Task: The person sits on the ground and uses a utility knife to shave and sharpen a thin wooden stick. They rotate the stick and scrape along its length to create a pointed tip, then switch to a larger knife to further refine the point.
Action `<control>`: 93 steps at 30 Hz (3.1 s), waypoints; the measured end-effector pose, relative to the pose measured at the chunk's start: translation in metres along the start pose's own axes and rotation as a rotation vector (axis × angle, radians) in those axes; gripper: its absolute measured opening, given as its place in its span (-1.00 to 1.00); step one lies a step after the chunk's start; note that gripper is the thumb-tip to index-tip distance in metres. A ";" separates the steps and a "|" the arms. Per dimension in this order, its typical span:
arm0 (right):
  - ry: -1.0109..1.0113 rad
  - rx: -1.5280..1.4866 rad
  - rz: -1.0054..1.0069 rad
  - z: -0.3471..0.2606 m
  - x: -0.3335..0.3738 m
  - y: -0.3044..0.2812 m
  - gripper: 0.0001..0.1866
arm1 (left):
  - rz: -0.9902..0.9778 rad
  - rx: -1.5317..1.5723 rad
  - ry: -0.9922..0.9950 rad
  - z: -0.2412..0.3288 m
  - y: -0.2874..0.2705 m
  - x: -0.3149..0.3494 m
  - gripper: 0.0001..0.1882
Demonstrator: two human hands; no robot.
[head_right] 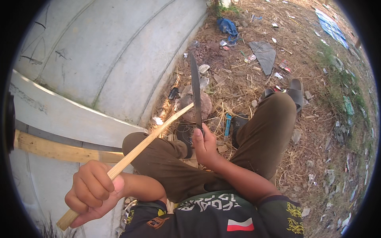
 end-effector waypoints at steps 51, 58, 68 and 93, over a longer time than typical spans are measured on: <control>-0.007 -0.263 0.090 -0.045 -0.002 -0.013 -0.62 | 0.034 -0.241 0.047 0.019 0.000 0.008 -0.50; 0.287 0.042 -0.053 0.038 0.001 0.010 -0.52 | 0.015 -0.201 0.004 0.006 0.011 0.008 -0.42; 0.053 0.015 0.058 0.005 -0.010 0.004 -0.46 | -0.043 -0.233 -0.128 0.007 0.011 0.005 -0.46; 0.310 -0.054 0.027 0.014 -0.011 0.003 -0.46 | -0.197 -0.169 -0.307 0.008 0.011 0.010 -0.54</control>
Point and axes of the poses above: each hand's wrist, its own x-axis away from the middle knuckle, its own y-axis out of the palm, z = x × y, the point moved 8 cm from there along -x, towards the middle knuckle, and after that the axes turned 1 degree about z, right-handed, at the moved point
